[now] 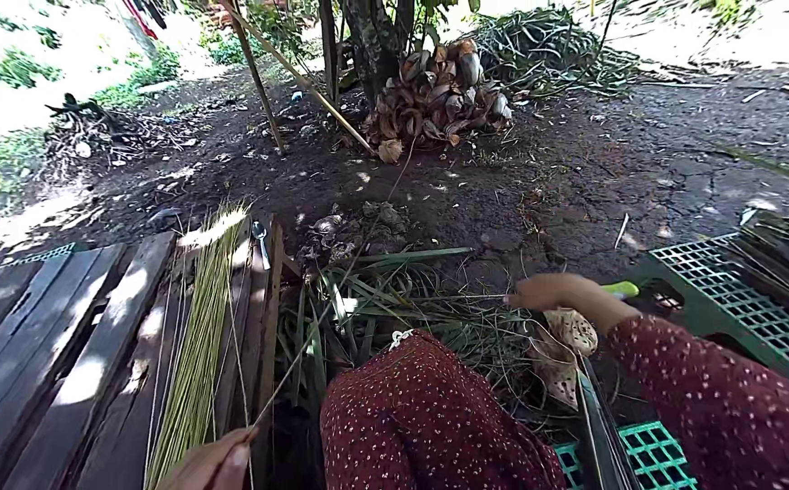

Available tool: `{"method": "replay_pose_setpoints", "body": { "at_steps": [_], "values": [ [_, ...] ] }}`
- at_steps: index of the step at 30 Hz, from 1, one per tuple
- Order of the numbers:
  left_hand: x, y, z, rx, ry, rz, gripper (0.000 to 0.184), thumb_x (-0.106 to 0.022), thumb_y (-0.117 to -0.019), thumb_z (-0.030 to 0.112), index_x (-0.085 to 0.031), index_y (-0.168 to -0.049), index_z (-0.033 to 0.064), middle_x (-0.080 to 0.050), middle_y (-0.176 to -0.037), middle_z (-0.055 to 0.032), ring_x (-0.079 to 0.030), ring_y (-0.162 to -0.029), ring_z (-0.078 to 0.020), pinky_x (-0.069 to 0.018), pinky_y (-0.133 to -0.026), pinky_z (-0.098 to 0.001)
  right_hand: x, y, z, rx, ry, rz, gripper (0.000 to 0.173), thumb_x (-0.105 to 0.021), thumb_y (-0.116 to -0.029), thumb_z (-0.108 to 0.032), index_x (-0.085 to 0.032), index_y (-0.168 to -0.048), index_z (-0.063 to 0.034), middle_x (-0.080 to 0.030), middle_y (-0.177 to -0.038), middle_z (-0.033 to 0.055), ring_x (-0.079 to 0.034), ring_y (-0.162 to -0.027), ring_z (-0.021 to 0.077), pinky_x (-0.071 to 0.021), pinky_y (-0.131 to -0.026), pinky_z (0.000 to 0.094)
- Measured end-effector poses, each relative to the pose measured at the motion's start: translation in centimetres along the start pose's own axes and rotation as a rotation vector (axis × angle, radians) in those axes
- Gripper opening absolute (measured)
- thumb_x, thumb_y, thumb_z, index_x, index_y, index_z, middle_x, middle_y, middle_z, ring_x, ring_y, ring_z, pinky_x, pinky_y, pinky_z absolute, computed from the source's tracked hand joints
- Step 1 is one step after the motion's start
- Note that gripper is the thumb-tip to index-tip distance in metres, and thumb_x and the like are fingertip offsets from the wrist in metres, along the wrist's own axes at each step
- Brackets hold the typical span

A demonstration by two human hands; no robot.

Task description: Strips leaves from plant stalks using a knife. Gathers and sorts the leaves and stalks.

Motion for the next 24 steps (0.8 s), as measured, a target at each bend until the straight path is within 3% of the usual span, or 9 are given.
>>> {"method": "replay_pose_setpoints", "body": {
  "at_steps": [2,3,4,5,7,10,13,19,24],
  "values": [
    [-1.5,-1.2,1.9,-0.055,-0.024,0.029,0.030,-0.053,-0.1033,0.014,-0.073,-0.109,-0.0077,-0.072,-0.098,-0.0204,-0.068,-0.084,-0.0153,-0.0559,-0.078,-0.0279,-2.4,2.7,-6.0,0.205,0.037,-0.066,0.056,-0.034,-0.1122,-0.038,-0.055,-0.141,0.0050,-0.061,-0.129,0.0344,-0.057,-0.123,0.0503,-0.0381,-0.104,0.0682],
    [-2.2,-1.8,3.0,-0.069,-0.020,0.046,0.027,-0.056,-0.1017,0.014,-0.074,-0.107,-0.0055,-0.072,-0.098,-0.0180,-0.067,-0.084,-0.0124,-0.0549,-0.077,-0.0247,-2.6,5.0,-9.4,0.393,-0.060,-0.022,0.051,-0.035,-0.1124,-0.033,-0.049,-0.150,-0.0002,-0.066,-0.113,0.0280,-0.064,-0.101,0.0408,-0.0482,-0.090,0.0575],
    [-2.9,-2.4,4.0,-0.085,-0.013,0.061,0.025,-0.058,-0.1001,0.014,-0.075,-0.105,-0.0031,-0.072,-0.097,-0.0151,-0.067,-0.084,-0.0093,-0.0546,-0.077,-0.0214,-2.8,7.6,-12.5,0.588,-0.241,0.008,0.051,-0.034,-0.1114,-0.030,-0.041,-0.155,-0.0038,-0.060,-0.087,0.0131,-0.056,-0.070,0.0215,-0.0474,-0.067,0.0380],
    [-3.7,-3.0,5.1,-0.108,-0.005,0.075,0.023,-0.060,-0.0985,0.015,-0.076,-0.102,-0.0007,-0.072,-0.095,-0.0120,-0.066,-0.082,-0.0068,-0.0543,-0.075,-0.0190,-3.1,10.0,-15.3,0.767,-0.504,-0.024,0.054,-0.035,-0.1092,-0.026,-0.034,-0.158,-0.0044,-0.050,-0.072,-0.0011,-0.045,-0.056,0.0059,-0.0405,-0.053,0.0227],
    [-5.3,-4.1,7.2,-0.170,0.016,0.095,0.021,-0.062,-0.0966,0.017,-0.078,-0.098,0.0034,-0.071,-0.089,-0.0070,-0.064,-0.078,-0.0029,-0.0528,-0.071,-0.0148,-3.6,14.3,-20.1,1.040,-0.960,-0.184,0.056,-0.036,-0.1074,-0.024,-0.026,-0.160,-0.0062,-0.044,-0.067,-0.0138,-0.041,-0.053,-0.0057,-0.0364,-0.050,0.0119],
    [-6.7,-4.9,9.1,-0.256,0.052,0.121,0.023,-0.060,-0.0975,0.022,-0.078,-0.097,0.0074,-0.070,-0.085,-0.0025,-0.062,-0.075,0.0006,-0.0498,-0.069,-0.0112,-2.9,16.3,-22.4,1.148,-1.336,-0.113,0.036,-0.036,-0.1086,-0.022,-0.053,-0.138,-0.0090,-0.047,-0.065,-0.0179,-0.043,-0.055,-0.0076,-0.0384,-0.052,0.0109],
    [-6.3,-4.5,8.0,-0.261,0.090,0.080,0.027,-0.057,-0.1018,0.027,-0.078,-0.100,0.0082,-0.070,-0.087,-0.0011,-0.062,-0.077,0.0031,-0.0497,-0.071,-0.0097,-0.2,14.7,-19.0,1.021,-1.550,0.212,0.033,-0.037,-0.1084,-0.026,-0.067,-0.113,-0.0155,-0.051,-0.060,-0.0156,-0.048,-0.054,-0.0051,-0.0431,-0.055,0.0135],
    [-2.2,-1.3,0.3,-0.152,-0.010,-0.002,0.033,-0.055,-0.1041,0.028,-0.076,-0.101,0.0031,-0.072,-0.089,-0.0073,-0.065,-0.078,-0.0035,-0.0524,-0.073,-0.0166,7.2,13.0,-2.8,0.735,-1.852,0.890,0.051,-0.013,-0.1128,-0.035,-0.062,-0.113,-0.0215,-0.049,-0.058,-0.0149,-0.050,-0.050,0.0000,-0.0501,-0.055,0.0200],
    [-1.0,-0.2,-1.9,-0.132,-0.025,0.073,0.036,-0.052,-0.1048,0.032,-0.076,-0.098,0.0053,-0.072,-0.086,-0.0027,-0.063,-0.079,0.0031,-0.0495,-0.074,-0.0109,9.1,12.9,2.9,0.838,-1.938,1.042,0.056,-0.007,-0.1117,-0.037,-0.061,-0.106,-0.0233,-0.047,-0.055,-0.0131,-0.051,-0.049,0.0007,-0.0502,-0.056,0.0193]
  ]
}}
Point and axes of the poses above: each hand's wrist, its own y-axis away from the middle knuckle, its own x-axis out of the back of the hand, z = x × y, the point moved 9 cm from there along -y, towards the middle knuckle
